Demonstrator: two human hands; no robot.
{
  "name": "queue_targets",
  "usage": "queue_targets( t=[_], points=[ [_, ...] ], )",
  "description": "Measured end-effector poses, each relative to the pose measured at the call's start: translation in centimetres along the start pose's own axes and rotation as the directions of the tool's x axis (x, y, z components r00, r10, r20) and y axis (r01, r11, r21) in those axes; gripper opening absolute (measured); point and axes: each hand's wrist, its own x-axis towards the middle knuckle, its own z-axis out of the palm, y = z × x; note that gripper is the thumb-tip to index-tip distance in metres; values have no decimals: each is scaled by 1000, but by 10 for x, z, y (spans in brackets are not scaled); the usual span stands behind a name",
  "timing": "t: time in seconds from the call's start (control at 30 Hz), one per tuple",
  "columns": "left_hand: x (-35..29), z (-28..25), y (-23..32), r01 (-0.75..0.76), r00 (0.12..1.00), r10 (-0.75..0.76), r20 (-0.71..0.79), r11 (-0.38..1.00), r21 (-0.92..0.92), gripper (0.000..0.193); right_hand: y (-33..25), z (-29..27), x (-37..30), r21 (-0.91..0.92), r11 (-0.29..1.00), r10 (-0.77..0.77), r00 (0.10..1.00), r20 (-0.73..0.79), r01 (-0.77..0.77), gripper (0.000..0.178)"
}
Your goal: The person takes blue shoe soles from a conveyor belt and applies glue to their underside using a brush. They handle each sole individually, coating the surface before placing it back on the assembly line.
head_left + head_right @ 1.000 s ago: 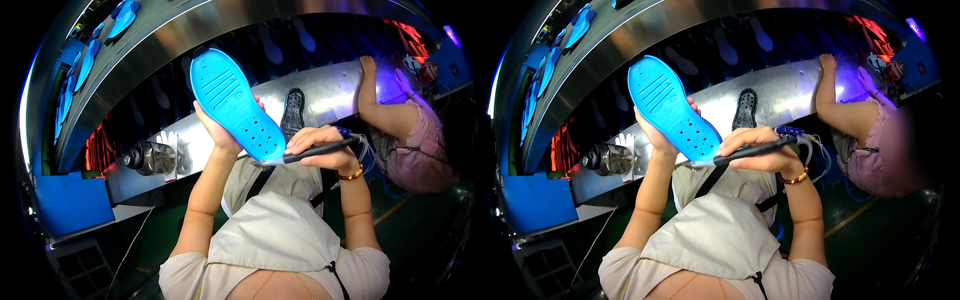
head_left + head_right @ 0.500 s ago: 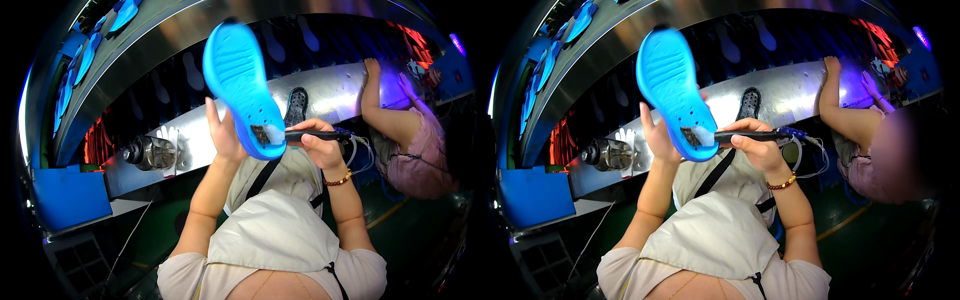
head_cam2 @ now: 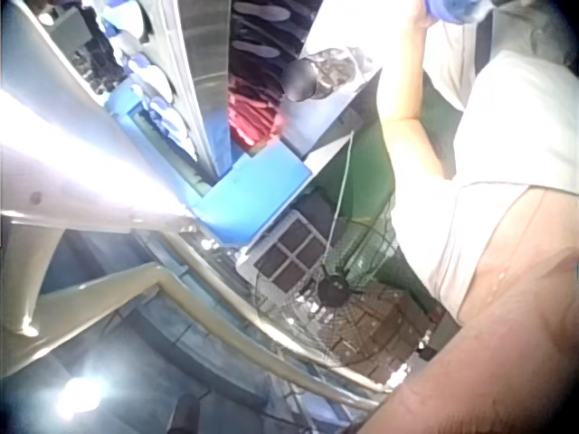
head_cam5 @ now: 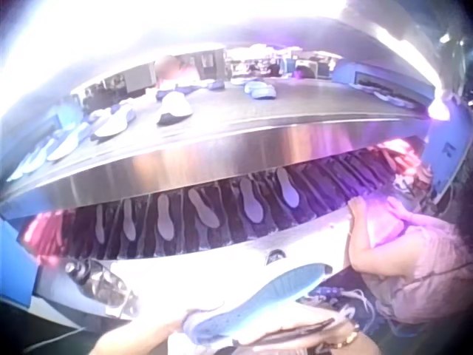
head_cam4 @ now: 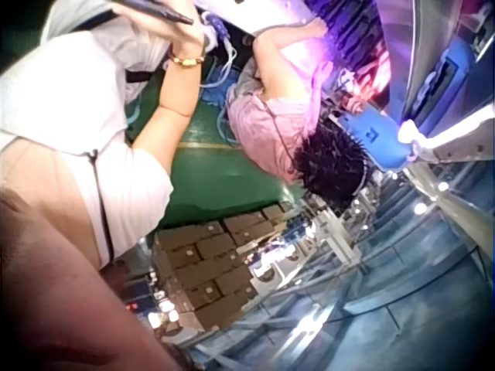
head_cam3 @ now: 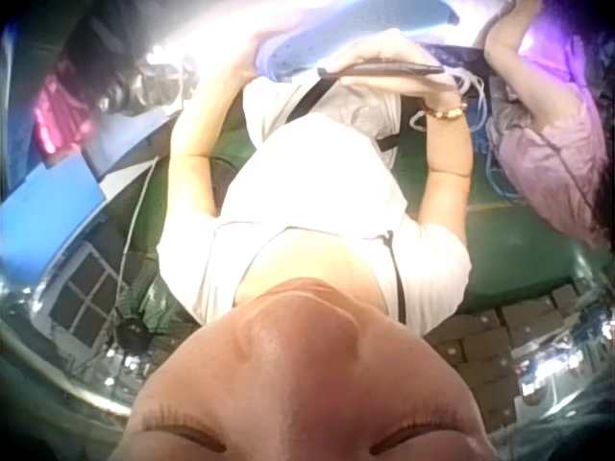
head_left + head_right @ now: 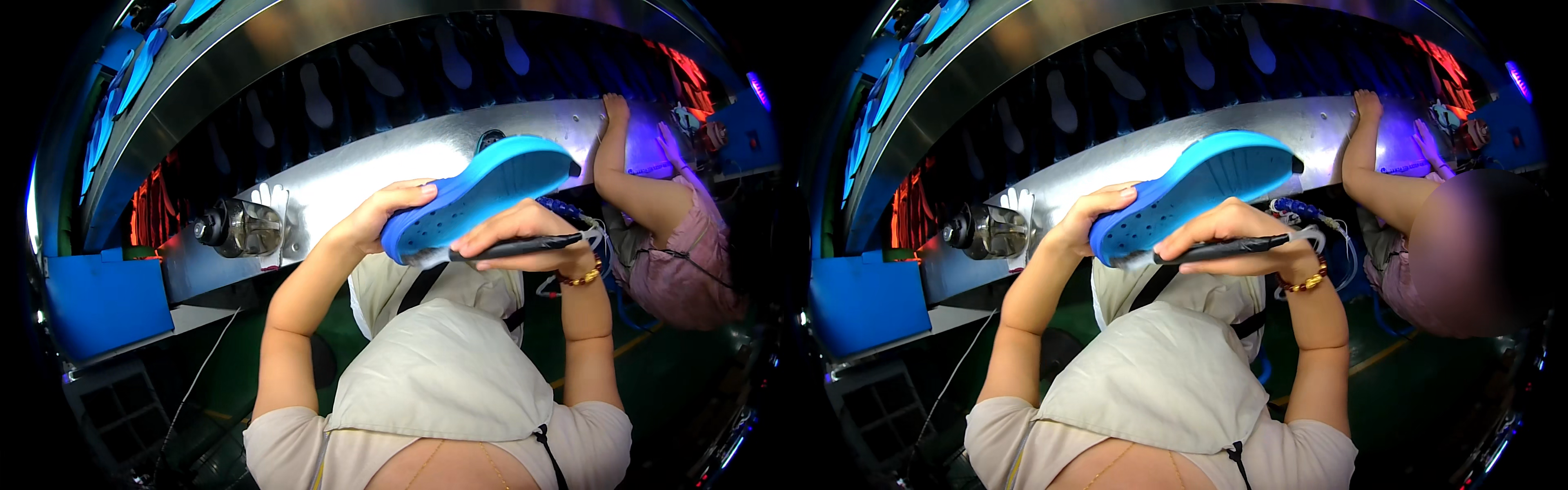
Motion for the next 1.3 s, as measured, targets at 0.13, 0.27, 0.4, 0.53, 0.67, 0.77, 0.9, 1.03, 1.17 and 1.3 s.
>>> queue_targets(
  t=[0.13,0.27,0.4,0.53,0.67,0.77,0.9,1.03,1.17,1.3],
  points=[
    [-4,-10,-1,171,985,-170,17,983,-71,56,-16,-18,-1,-11,1000,-21,998,65,22,22],
    [-6,-14,0,142,987,-151,53,980,137,57,-14,-19,-2,-57,998,-6,998,56,10,21],
    [-12,-15,1,151,989,-149,-23,977,150,58,-22,-27,-8,-101,995,14,992,123,-2,20],
    [-18,-18,3,78,994,-71,-83,994,83,56,-4,-20,-13,-41,999,26,999,-39,-27,21],
    [-27,-34,3,46,991,-37,-132,997,62,56,-6,-19,-24,-72,996,43,999,-5,-43,23],
    [-31,-34,4,18,987,-19,-162,1000,-7,55,5,-14,-25,30,999,45,944,-328,-37,19],
    [-39,-44,4,-92,985,97,-146,995,42,52,9,-6,-31,-76,994,62,975,-215,-80,20],
    [-22,-64,-10,-130,949,262,174,830,-542,51,-6,3,-29,-51,998,12,974,-225,-24,22],
    [28,-33,-46,-304,897,435,84,743,-597,82,18,17,-15,88,978,206,845,-493,-187,19],
    [40,-28,-62,-237,966,254,-44,805,-543,87,33,22,-2,171,934,356,776,-521,-313,15]
  ],
)
